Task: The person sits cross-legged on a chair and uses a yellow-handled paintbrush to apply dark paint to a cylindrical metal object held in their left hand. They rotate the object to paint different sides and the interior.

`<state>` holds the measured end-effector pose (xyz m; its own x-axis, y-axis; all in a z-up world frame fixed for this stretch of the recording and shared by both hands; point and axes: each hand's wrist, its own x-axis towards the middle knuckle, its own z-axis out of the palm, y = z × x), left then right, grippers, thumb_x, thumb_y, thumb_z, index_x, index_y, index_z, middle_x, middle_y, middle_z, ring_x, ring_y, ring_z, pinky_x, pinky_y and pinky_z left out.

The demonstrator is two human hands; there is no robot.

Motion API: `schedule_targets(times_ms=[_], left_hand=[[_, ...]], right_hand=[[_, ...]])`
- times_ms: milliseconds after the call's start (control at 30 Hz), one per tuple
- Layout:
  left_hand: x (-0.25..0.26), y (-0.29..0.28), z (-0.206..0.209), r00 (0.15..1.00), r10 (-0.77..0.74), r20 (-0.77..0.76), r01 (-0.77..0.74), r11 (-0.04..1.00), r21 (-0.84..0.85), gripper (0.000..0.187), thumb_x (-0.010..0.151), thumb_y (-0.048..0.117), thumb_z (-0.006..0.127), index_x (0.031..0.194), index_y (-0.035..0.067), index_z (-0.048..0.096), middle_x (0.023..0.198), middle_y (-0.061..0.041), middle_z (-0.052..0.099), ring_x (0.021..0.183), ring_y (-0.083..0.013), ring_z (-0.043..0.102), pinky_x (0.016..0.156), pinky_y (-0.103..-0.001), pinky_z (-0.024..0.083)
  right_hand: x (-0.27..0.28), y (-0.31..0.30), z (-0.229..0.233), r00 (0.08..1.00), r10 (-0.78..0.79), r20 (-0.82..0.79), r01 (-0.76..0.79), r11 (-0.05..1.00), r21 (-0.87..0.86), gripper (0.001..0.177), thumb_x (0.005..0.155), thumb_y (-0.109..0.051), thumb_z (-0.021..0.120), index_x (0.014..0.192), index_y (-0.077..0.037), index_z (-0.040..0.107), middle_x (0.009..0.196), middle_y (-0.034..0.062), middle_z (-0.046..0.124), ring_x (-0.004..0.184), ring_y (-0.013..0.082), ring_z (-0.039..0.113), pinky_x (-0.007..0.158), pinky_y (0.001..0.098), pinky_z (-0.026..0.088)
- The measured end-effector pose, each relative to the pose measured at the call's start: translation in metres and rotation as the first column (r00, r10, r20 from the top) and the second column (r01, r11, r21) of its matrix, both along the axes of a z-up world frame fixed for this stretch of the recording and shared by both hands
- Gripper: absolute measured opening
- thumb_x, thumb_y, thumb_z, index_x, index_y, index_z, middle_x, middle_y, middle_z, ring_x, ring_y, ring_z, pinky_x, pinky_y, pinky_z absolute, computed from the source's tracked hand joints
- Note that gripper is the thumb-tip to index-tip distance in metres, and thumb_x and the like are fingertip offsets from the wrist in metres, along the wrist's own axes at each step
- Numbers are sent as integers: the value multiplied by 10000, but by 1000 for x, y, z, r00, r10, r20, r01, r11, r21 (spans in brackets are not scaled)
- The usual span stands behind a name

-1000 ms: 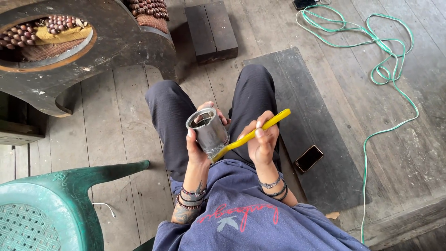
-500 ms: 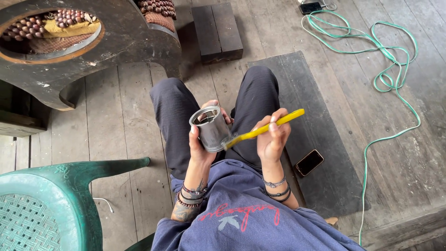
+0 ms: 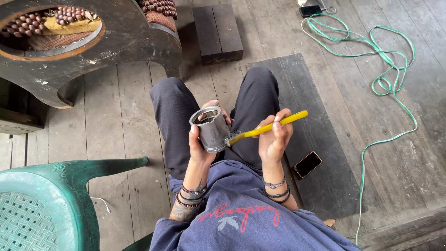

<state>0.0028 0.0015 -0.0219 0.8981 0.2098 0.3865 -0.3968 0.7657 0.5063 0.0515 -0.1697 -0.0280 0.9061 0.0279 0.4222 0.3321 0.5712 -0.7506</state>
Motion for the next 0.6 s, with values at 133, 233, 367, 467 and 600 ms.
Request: schedule_targets(times_ms=[133, 233, 367, 467, 600], left_hand=[[-2, -3, -2, 1000, -14, -3, 14, 1000, -12, 919, 875, 698, 551, 1449, 4, 366, 1128, -216, 520, 998, -254, 609, 1040, -501, 476], [-1, -1, -2, 1000, -24, -14, 24, 999, -23, 922, 865, 686, 576, 1449, 5, 362, 1128, -216, 521, 1002, -252, 615, 1044, -499, 473], [0, 1, -1, 1000, -10, -17, 10, 1000, -17, 908, 870, 686, 579, 1448, 19, 364, 1148, -206, 527, 1024, -242, 622, 1047, -488, 474], [1, -2, 1, 1000, -13, -14, 13, 1000, -16, 908, 873, 686, 577, 1449, 18, 361, 1147, -206, 533, 1023, -240, 627, 1044, -487, 478], [0, -2, 4, 1000, -13, -18, 12, 1000, -11, 896, 879, 640, 605, 1445, -9, 355, 1154, -225, 533, 1045, -251, 633, 1024, -480, 500]], right_hand=[[-14, 8, -1, 999, 37, 7, -37, 999, 17, 269, 979, -349, 587, 1001, -182, 377, 625, 131, 639, 485, 233, 699, 459, 262, 563], [-14, 9, -3, 998, 56, 21, -56, 998, -8, 255, 966, -349, 586, 992, -185, 392, 621, 125, 650, 486, 231, 710, 476, 252, 569], [1, 1, -2, 999, 16, 30, -16, 1000, -9, 238, 984, -353, 566, 1032, -200, 390, 665, 108, 651, 536, 213, 719, 517, 247, 579], [-6, 5, 1, 999, 31, 19, -31, 1000, -7, 249, 984, -358, 569, 1025, -197, 384, 653, 108, 646, 527, 217, 714, 500, 254, 577], [-16, 12, 1, 998, 38, 48, -38, 999, -6, 249, 967, -330, 584, 987, -167, 396, 610, 138, 646, 482, 251, 707, 468, 268, 569]])
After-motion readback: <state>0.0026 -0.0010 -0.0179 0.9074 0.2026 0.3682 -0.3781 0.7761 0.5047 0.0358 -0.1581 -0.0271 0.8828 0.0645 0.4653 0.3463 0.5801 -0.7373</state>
